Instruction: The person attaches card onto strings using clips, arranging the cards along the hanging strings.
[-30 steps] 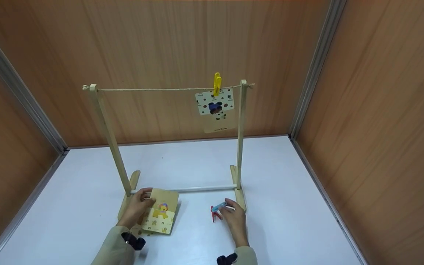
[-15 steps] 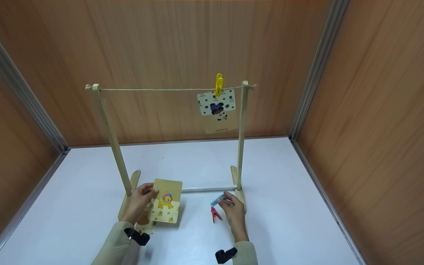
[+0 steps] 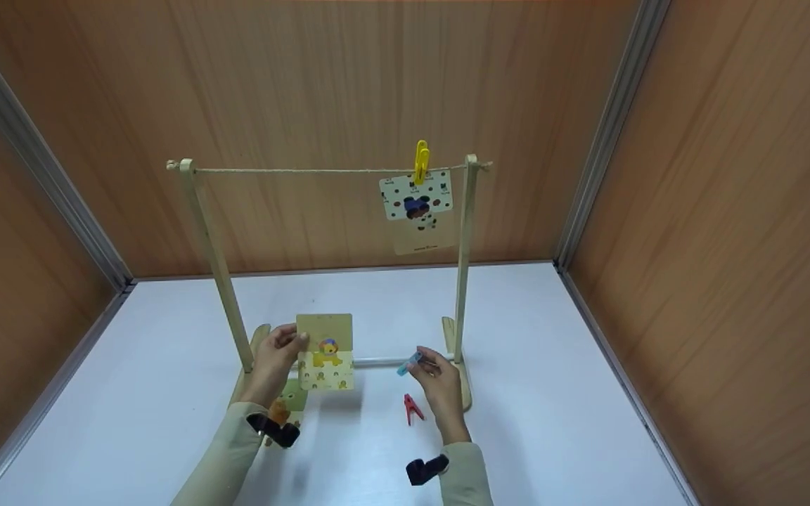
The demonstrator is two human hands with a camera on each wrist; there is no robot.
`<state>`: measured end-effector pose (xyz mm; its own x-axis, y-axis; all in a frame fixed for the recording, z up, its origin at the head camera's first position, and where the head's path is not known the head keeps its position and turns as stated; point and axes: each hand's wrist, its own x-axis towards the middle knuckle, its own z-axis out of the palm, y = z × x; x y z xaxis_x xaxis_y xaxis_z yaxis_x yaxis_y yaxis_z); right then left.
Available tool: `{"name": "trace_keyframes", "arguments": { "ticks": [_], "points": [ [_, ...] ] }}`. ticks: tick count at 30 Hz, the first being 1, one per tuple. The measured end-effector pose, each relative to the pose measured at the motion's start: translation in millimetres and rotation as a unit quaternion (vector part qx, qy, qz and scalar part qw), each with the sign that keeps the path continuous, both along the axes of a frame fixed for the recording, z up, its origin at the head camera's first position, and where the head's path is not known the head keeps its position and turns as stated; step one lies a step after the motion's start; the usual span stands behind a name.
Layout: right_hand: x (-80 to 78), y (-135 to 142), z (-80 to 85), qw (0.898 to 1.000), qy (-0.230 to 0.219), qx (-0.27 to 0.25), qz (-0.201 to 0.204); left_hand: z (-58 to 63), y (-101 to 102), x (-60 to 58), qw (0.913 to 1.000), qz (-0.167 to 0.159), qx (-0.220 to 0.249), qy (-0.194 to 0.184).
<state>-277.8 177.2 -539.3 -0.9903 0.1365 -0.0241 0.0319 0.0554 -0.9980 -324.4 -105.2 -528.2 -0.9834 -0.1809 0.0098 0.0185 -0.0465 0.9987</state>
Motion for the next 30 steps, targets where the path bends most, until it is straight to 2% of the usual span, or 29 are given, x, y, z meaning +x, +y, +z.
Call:
{"name": "trace_keyframes", "arguments": {
  "ticks": [4, 17, 25, 30],
  "points": [
    [-5.1, -3.3, 9.5, 1.000, 0.020, 0.002, 0.010, 9.9, 7.3, -4.2, 0.9998, 0.001, 0.015, 0.013],
    [-19.4, -10.9, 43.6, 0.997, 0.063, 0.039, 0.016, 43.8, 23.0, -16.0, 0.9982, -0.001, 0.012, 0.059],
    [-26.6, -12.9, 78.0, 0.997, 0.073, 0.024, 0.027, 68.8, 27.3, -20.4, 0.9966, -0.006, -0.004, 0.082],
    [-30.7, -11.8, 98.0, 0.994, 0.098, 0.024, 0.040, 83.8, 29.2, -22.2, 0.9959, -0.008, -0.009, 0.090]
  ]
}}
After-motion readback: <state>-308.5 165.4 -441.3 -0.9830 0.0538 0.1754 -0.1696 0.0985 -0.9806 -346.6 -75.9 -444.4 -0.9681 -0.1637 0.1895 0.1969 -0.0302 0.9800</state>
